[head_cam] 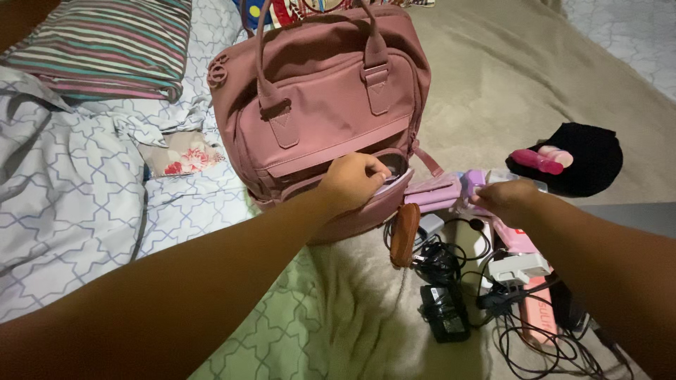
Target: The person kneels on a bed and packs a pink backpack. They open the zippers, place a cable, a laptop, pouches, a hairbrush and small personal items into the compartments, then zip the pockets closed and lift the packed backpack.
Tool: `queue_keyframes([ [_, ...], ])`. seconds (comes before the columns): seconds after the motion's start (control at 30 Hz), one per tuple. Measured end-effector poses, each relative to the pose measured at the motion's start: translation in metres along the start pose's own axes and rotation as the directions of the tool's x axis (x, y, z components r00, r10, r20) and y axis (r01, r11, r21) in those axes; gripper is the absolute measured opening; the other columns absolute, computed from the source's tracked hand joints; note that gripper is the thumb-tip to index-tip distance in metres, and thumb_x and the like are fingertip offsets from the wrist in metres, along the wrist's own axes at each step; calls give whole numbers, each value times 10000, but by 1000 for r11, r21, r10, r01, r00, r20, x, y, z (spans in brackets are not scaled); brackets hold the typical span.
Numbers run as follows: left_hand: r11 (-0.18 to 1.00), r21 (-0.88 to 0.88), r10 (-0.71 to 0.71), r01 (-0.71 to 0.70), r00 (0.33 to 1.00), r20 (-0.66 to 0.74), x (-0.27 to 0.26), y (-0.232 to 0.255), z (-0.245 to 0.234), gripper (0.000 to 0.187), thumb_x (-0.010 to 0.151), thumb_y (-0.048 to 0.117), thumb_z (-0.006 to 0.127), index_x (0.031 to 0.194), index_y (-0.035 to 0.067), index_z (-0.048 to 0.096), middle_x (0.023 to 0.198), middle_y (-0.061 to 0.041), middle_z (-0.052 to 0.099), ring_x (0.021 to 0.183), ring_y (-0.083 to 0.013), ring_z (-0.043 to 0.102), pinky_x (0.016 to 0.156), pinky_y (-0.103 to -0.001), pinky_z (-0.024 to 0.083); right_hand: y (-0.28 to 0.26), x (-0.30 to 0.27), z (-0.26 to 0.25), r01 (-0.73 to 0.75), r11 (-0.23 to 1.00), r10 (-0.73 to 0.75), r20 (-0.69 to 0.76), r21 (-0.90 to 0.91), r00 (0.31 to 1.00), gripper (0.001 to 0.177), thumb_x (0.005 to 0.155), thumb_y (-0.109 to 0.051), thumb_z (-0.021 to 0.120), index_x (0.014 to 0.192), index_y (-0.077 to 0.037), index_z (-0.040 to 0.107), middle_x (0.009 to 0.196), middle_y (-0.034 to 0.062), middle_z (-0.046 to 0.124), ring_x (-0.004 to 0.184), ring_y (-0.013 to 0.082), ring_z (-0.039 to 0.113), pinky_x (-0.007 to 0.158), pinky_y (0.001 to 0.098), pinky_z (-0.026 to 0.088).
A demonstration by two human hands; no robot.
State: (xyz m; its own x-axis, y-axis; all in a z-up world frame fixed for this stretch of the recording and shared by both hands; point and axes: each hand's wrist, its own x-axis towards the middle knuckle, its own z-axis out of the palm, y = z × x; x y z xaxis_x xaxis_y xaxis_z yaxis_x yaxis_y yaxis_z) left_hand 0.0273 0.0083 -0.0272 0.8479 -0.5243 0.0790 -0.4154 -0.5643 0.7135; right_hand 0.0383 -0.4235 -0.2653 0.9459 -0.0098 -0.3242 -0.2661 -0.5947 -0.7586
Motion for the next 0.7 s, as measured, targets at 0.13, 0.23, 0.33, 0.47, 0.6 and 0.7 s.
queue_keyframes([
  [0.13, 998, 63, -14, 13, 1000, 2, 2, -2, 1, 221, 878, 243, 688, 1016, 121, 809, 1062, -106, 775, 1007, -268, 732, 930, -373, 536, 18, 3, -3, -16, 969, 24, 29, -248, 999, 340, 982, -301, 632, 1228, -87, 725, 1219, 93, 744, 1077, 195, 708, 928, 293, 572],
  [0.23, 999, 34, 17, -16, 1000, -11, 1, -6, 1, 219, 878, 234, 689, 1013, 109, 808, 1048, -120, 780, 997, -278, 736, 919, -375, 544, 19, -6, -10, 140, 583, -117, 87, -800, 989, 331, 1014, -407, 595, 1212, -186, 741, 1188, 41, 755, 1059, 188, 723, 920, 283, 569],
  [0.33, 1000, 13, 5, -5, 1000, -10, 2, -10, 3, 219, 881, 248, 683, 1010, 118, 802, 1037, -104, 790, 976, -270, 749, 905, -371, 552, 11, -2, -7, 204, 623, -188, 109, -755, 976, 287, 977, -346, 603, 1167, -206, 767, 1146, 42, 771, 1019, 193, 734, 896, 315, 565],
  [0.47, 999, 36, 35, -35, 999, -9, 3, -18, 4, 214, 883, 247, 688, 1008, 117, 803, 1006, -122, 779, 950, -276, 754, 882, -376, 563, 0, -12, -2, 47, 745, -56, 8, -665, 998, 302, 981, -330, 634, 1208, -164, 745, 1142, 81, 774, 1009, 220, 742, 878, 326, 576],
  [0.6, 998, 39, 50, -49, 999, -18, 1, -18, 2, 209, 877, 240, 693, 997, 112, 807, 990, -126, 780, 931, -279, 746, 862, -377, 560, -21, -28, 1, -16, 775, -7, -33, -632, 999, 318, 984, -312, 662, 1230, -123, 729, 1130, 103, 780, 1002, 236, 746, 862, 327, 582],
  [0.7, 1000, 7, 25, -25, 999, -21, -2, -12, -3, 210, 872, 240, 693, 995, 110, 804, 966, -118, 790, 885, -270, 754, 822, -371, 570, -40, -38, 3, -64, 866, 36, -65, -497, 997, 334, 986, -298, 683, 1247, -92, 717, 1122, 120, 784, 997, 247, 748, 849, 328, 587],
])
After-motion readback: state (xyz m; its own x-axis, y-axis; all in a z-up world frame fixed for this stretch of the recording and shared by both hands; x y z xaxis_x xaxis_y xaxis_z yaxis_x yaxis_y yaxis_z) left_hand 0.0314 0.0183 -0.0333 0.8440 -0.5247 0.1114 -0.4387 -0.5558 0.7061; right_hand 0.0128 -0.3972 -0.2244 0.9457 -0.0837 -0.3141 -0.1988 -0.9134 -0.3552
